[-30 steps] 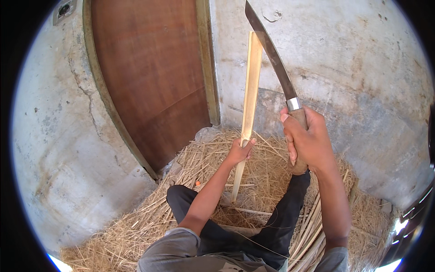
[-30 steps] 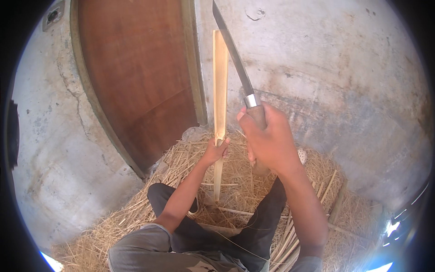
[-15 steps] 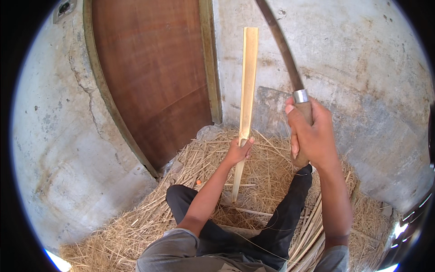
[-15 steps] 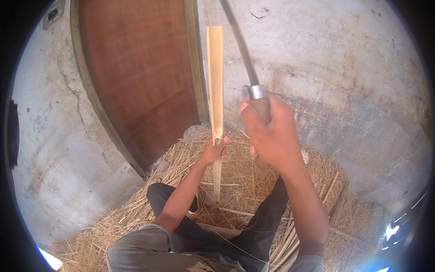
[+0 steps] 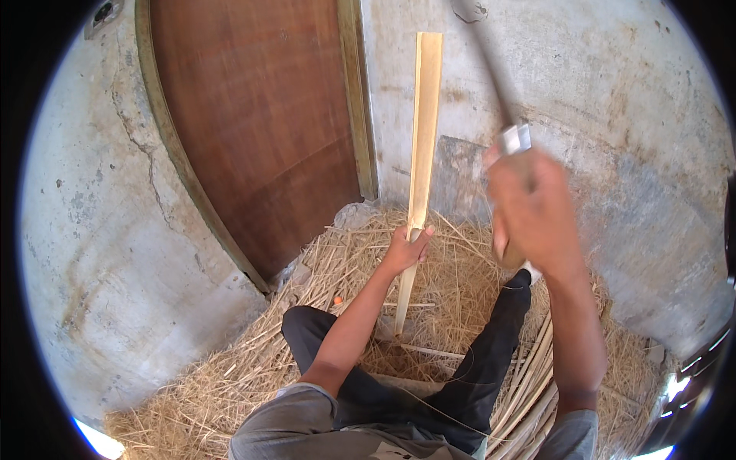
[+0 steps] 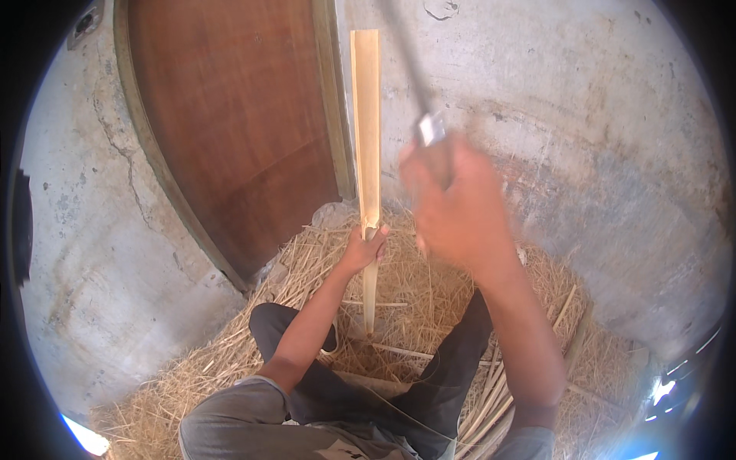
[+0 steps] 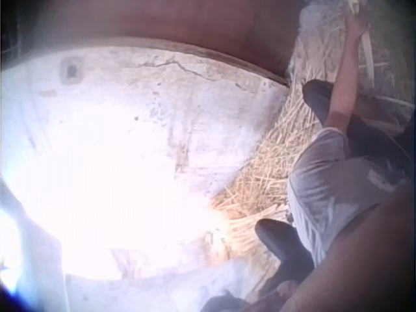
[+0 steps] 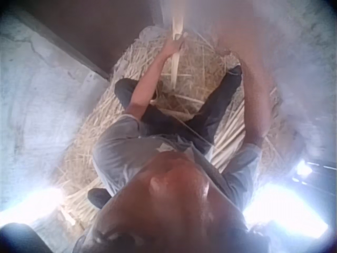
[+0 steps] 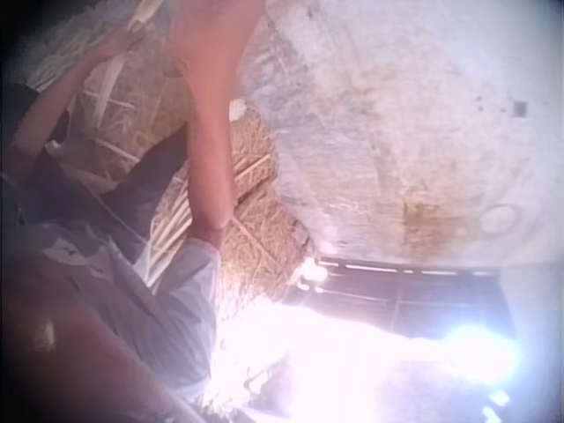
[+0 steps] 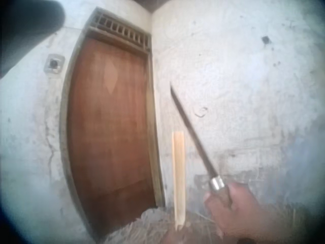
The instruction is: The person sits on a bed of straw and uses a curved machete to split long bamboo poles into thin strips. They hold the bamboo vertically and strike it with a wooden stick to drive the blade through, repeating the process to create multiple slats.
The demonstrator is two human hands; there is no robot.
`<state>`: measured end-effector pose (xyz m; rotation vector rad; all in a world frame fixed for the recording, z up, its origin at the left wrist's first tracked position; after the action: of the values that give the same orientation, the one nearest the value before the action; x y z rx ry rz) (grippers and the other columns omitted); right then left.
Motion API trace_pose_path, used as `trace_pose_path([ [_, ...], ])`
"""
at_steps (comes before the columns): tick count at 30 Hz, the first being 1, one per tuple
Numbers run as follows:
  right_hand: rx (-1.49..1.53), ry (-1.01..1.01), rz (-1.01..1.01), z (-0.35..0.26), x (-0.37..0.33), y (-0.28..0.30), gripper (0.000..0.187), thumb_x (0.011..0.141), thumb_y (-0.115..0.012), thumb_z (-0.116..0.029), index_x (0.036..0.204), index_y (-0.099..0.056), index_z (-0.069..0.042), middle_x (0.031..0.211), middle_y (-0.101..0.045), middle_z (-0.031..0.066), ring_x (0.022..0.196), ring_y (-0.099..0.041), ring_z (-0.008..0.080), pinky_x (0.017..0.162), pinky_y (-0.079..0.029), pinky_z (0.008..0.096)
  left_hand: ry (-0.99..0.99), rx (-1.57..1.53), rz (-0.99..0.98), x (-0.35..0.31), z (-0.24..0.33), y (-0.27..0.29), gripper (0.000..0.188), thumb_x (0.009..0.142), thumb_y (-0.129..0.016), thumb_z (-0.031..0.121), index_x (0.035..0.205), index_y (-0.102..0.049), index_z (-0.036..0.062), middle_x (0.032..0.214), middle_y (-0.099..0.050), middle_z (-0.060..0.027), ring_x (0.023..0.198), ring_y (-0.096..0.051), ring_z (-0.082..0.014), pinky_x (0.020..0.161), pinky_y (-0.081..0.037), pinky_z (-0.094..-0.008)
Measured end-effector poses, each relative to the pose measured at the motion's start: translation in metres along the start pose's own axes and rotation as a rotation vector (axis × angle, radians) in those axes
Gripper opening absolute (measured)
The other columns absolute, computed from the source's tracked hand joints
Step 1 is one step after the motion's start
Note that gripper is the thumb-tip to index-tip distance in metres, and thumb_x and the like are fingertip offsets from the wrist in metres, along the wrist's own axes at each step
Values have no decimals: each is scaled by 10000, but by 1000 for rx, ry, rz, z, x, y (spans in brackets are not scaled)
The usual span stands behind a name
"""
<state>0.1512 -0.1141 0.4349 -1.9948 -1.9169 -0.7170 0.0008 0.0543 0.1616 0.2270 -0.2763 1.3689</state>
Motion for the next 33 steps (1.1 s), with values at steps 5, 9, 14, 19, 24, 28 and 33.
trace_pose_path([
  [5,-17,-284,-205,27,-9,-12,212,951,-579,-212,898,-529,-13,613,-504,14,421,-488,96,376,-394,273,3,-31,19,3,-3,3,430,967,-632,387,707,-508,67,538,-496,-12,445,-480,-97,426,-407,-269],
  [9,0,-280,-210,24,-9,-10,228,951,-587,-226,899,-530,-11,623,-503,17,413,-477,97,375,-391,281,27,-22,36,0,-4,3,428,961,-641,387,709,-520,63,540,-508,-13,448,-497,-96,419,-417,-275],
  [14,-7,-189,-166,5,-9,0,233,950,-592,-230,898,-541,-9,616,-501,8,405,-465,84,357,-380,263,-26,80,76,5,17,10,412,951,-654,391,737,-550,56,540,-519,-1,449,-511,-90,421,-423,-269],
  [19,13,-61,-105,-57,3,24,209,954,-580,-204,866,-525,-22,625,-528,6,395,-467,71,326,-364,234,-206,117,19,21,120,-3,403,940,-673,383,739,-568,50,543,-527,5,469,-530,-79,435,-432,-255],
  [24,-156,-231,-84,5,-19,7,220,948,-580,-186,822,-495,-28,619,-522,5,368,-469,77,326,-369,243,-76,181,81,0,21,16,371,937,-685,350,768,-573,39,543,-533,-1,464,-524,-84,433,-435,-261],
  [28,-87,-349,-183,31,-26,22,227,935,-602,-197,827,-487,-34,605,-507,4,367,-461,78,335,-373,258,-70,71,40,0,-11,-1,368,928,-697,351,783,-581,34,541,-538,-7,458,-523,-87,428,-436,-264],
  [33,-115,-397,-220,3,-19,32,239,927,-624,-232,850,-501,-42,598,-503,-7,379,-453,73,363,-388,251,-52,28,92,-1,-4,5,366,924,-700,359,806,-601,27,553,-551,-10,458,-527,-87,425,-436,-256],
])
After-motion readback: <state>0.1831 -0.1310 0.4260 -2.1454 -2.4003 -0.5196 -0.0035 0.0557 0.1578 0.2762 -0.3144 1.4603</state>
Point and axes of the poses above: each hand's wrist, its own x-axis towards the middle knuckle, its own y-axis out of the back of the hand, z = x × y, the point moved 10 cm from there along x, towards the middle knuckle
